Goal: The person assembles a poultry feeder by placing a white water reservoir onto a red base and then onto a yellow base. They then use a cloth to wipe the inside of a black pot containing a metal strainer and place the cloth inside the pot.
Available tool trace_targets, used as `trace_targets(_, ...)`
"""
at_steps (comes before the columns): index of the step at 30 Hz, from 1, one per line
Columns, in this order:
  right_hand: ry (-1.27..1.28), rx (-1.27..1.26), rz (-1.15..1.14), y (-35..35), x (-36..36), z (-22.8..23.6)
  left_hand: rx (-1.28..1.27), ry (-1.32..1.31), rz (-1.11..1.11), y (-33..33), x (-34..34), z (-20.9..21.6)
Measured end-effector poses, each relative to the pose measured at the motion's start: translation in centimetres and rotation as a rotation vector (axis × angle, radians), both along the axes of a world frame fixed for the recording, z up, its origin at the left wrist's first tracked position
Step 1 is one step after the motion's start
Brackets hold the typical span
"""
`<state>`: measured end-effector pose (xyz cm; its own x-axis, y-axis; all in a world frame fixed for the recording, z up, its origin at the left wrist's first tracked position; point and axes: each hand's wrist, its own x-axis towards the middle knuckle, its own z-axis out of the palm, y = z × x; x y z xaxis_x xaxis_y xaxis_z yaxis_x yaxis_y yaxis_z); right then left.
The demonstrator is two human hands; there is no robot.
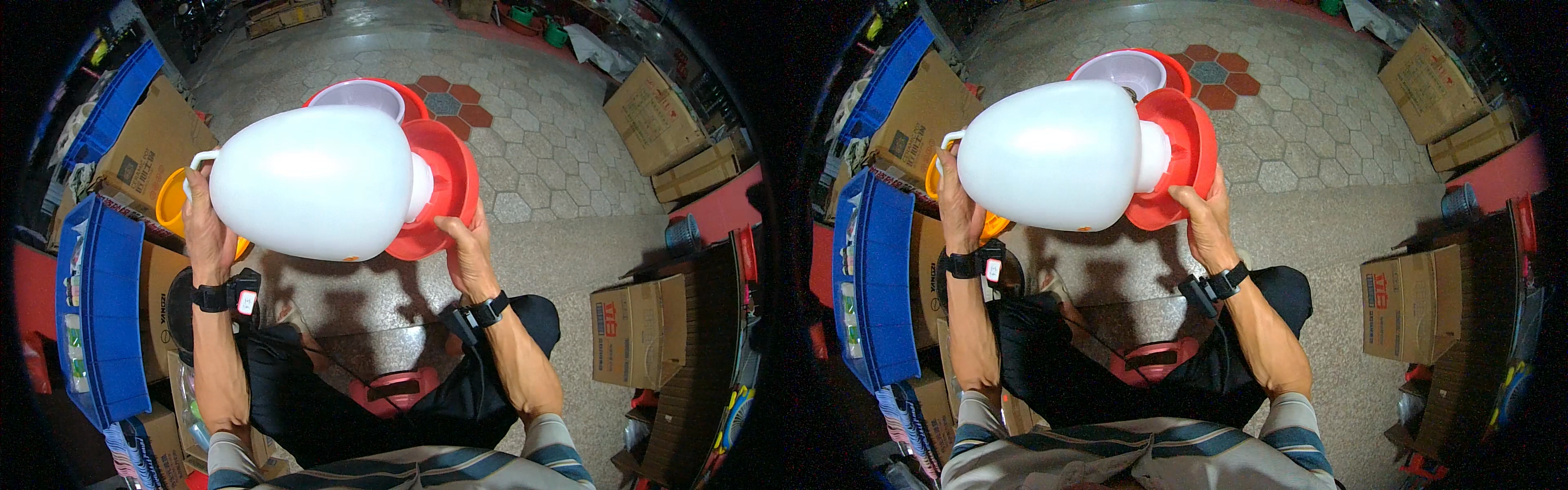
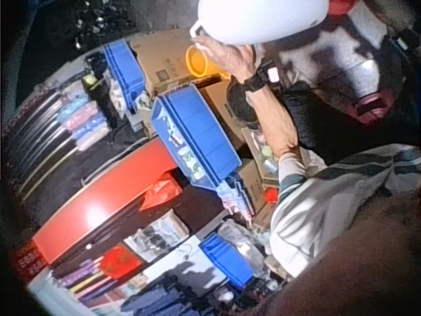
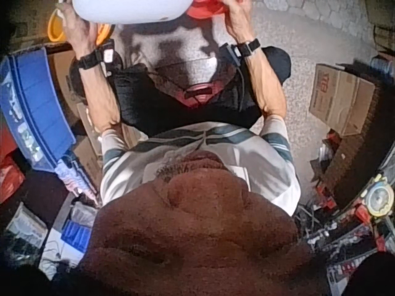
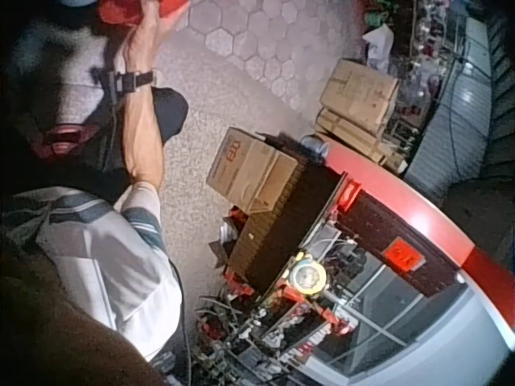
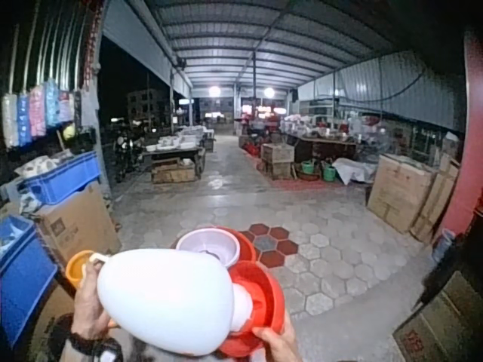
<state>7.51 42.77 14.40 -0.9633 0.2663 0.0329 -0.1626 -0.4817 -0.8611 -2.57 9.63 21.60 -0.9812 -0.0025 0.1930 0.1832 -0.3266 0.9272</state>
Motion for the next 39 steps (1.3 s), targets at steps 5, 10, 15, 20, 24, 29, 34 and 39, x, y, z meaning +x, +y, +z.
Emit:
trace_targets(5, 0.003, 0.031, -0.009, 0.0, 0.2, 0.1, -0.031, 0.074, -0.030, 0.0, 0.4, 0.1)
trace_targets(10, 0.003, 0.003, -0.016, 0.2, 0.2, -0.1, -0.080, 0.143, -0.064, 0.0, 0.4, 0.2)
trace_targets(15, 0.006, -0.005, -0.011, 0.5, 0.3, -0.3, -0.165, 0.098, -0.070, -1.0, 0.0, -0.2)
trace_targets(20, -0.005, 0.016, -0.043, 0.7, 0.5, -0.2, -0.382, -0.058, 0.036, -2.3, -0.6, -0.9)
trace_targets(24, 0.012, 0.028, -0.018, 0.8, 0.5, 0.1, -0.379, -0.043, 0.064, -2.6, -0.6, -1.3)
trace_targets(29, 0.009, 0.058, -0.034, 0.8, 0.4, 0.3, -0.376, 0.038, 0.086, -2.2, -0.3, -1.1)
trace_targets(34, 0.006, 0.071, -0.060, 0.7, 0.6, 0.1, -0.383, 0.021, 0.120, -1.9, -0.1, -1.4)
trace_targets(39, 0.009, 0.084, -0.074, 0.6, 0.7, 0.1, -0.421, -0.001, 0.142, -1.6, -0.2, -1.6)
